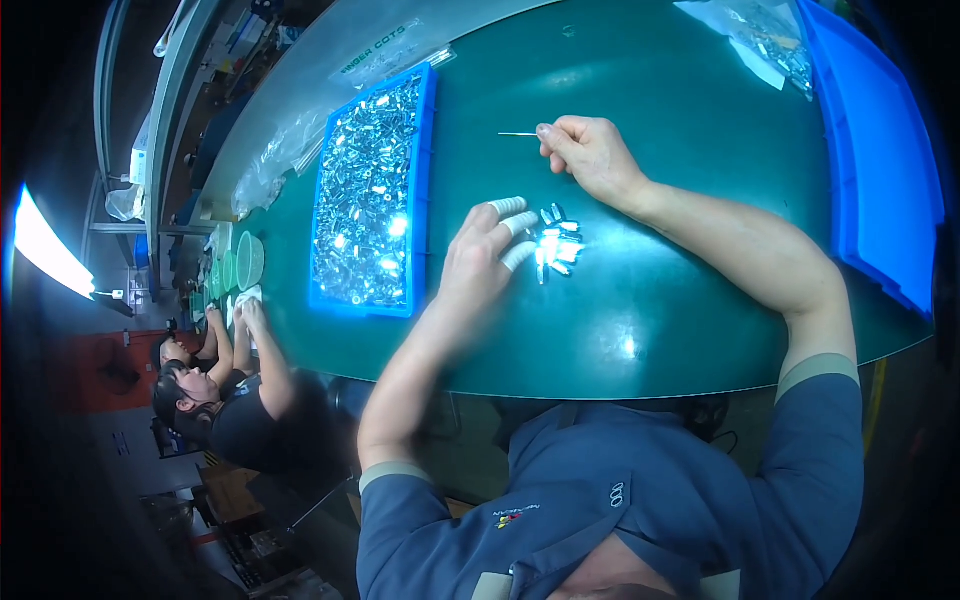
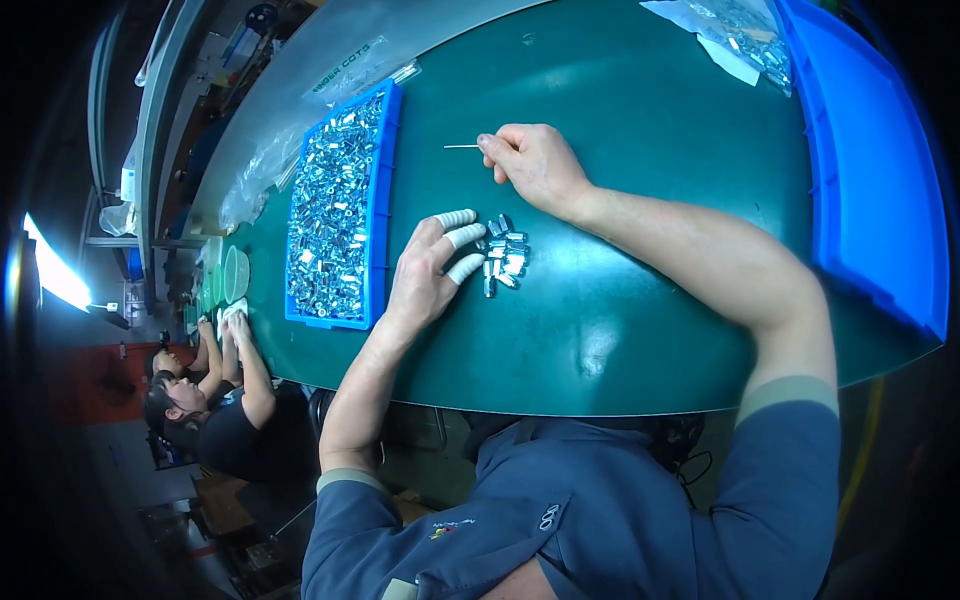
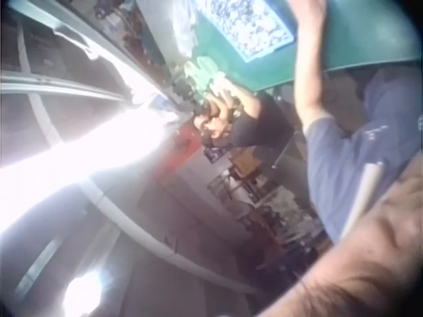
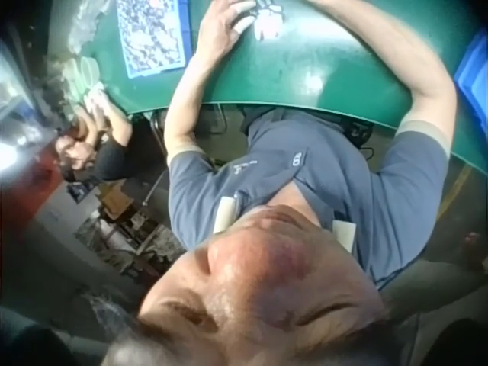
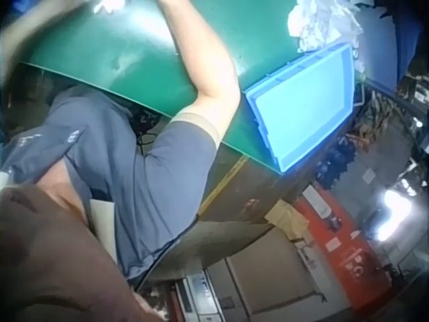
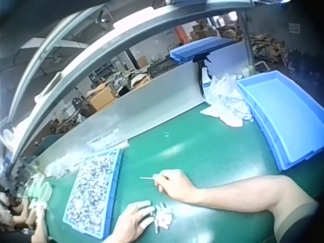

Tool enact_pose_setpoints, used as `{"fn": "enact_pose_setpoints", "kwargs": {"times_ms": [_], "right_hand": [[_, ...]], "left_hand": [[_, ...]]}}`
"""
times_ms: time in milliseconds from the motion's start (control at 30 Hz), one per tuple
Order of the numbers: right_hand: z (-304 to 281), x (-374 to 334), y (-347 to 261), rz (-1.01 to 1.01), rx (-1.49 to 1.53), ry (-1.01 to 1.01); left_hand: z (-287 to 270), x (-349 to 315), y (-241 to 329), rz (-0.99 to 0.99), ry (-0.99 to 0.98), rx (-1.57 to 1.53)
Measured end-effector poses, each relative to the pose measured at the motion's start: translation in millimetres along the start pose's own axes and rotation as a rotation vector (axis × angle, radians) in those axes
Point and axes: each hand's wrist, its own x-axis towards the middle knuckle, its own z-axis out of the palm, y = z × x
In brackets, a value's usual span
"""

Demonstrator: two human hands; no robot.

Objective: The person assembles small white plastic components by inserting metal pins into them with an insertion tool.

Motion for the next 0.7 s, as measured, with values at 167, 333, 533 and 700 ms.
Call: {"fn": "enact_pose_setpoints", "kwargs": {"times_ms": [167,333,533,700], "right_hand": [[4,-4,-1,-0.031,0.008,-0.063],[10,-14,-13,-0.048,0.032,-0.237],[8,-21,-15,-0.105,-0.048,-0.344],[8,-21,-17,-0.136,-0.100,-0.274]], "left_hand": [[0,-5,-20,-0.141,0.084,-0.111],[-4,-5,-42,-0.616,0.296,-0.884],[14,-2,-46,-0.685,0.381,-1.328],[16,-1,-41,-0.677,0.407,-1.427]]}}
